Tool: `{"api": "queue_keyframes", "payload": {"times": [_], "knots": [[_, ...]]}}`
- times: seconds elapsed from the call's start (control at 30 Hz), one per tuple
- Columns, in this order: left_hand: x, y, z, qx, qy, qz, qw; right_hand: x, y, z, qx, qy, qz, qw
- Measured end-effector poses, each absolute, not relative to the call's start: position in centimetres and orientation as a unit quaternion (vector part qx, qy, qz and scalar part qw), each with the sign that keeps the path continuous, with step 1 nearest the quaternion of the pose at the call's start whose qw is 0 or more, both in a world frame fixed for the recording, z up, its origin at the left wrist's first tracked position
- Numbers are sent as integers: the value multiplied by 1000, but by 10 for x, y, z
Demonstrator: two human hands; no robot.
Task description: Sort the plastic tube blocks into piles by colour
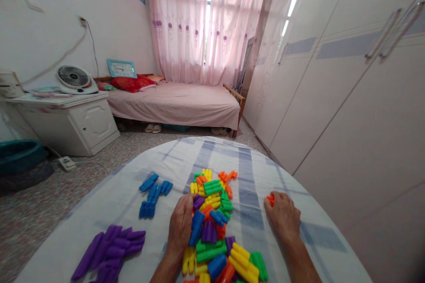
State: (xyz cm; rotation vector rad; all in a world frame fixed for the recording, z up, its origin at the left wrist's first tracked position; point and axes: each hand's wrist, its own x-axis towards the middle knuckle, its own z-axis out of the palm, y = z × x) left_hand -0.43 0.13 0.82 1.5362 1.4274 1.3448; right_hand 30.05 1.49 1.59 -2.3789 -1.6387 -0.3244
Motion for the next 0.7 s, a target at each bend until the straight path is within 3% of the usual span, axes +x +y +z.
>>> {"api": "queue_keyframes", "payload": {"times": [0.5, 0.7], "knots": [[-1, 1, 11, 568, 544, 532, 313, 268, 69, 24, -715, -671, -122, 155], [0, 2, 11, 568, 553, 522, 314, 219, 98, 24, -592, -782, -7, 194]]}}
